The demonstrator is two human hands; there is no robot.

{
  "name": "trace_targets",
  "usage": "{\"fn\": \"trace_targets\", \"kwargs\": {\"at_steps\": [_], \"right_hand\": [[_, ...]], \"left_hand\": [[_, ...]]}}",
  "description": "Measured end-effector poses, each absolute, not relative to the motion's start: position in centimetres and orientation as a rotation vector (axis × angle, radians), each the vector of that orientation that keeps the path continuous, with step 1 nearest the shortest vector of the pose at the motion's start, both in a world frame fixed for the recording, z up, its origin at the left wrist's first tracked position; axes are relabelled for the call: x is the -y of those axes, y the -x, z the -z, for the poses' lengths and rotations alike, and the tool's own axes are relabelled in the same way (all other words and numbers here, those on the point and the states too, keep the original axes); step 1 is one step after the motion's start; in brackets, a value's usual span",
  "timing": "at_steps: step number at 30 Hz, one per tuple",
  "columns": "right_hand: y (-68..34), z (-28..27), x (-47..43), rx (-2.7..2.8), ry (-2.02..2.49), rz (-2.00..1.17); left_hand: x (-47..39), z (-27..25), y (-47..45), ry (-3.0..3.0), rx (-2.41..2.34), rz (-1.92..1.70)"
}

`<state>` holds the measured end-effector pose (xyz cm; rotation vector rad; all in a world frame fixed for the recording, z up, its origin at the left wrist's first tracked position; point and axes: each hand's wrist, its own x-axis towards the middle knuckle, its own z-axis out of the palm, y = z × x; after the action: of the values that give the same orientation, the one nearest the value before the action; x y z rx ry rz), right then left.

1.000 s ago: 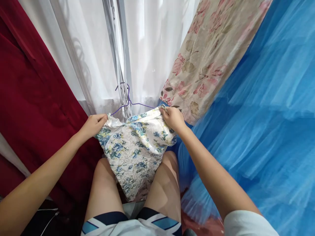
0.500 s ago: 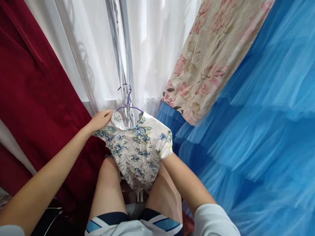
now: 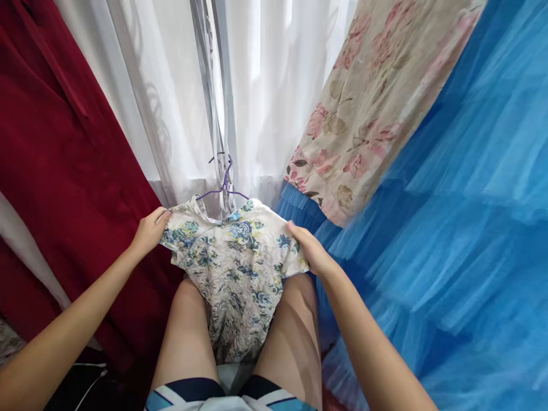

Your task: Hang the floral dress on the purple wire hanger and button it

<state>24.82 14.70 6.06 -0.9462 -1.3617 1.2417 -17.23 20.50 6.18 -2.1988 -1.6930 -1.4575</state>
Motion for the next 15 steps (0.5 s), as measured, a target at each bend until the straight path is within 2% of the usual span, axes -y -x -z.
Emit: {"fn": "trace_targets", "kwargs": {"at_steps": [5,7,11,15], "right_hand": [[-23.6,-8.9,-13.0,1.146,0.819,-1.170],[-23.6,-9.8,-13.2,1.041,0.803,-1.150],[-24.0,-10.3,-13.4,0.945,0.778,-0.989],[-22.6,-9.1,-9.7,1.024,0.804,-0.726]], "left_hand": [[-21.0,-6.1,15.7,1.908,1.503,2.091],[-20.9,-7.6,14.9,1.930,1.407,2.138],[-19.2,-10.5,13.6,1.923,1.401,1.695],[-17.7,-10.8,11.7,1.996,1.298,1.309]]}}
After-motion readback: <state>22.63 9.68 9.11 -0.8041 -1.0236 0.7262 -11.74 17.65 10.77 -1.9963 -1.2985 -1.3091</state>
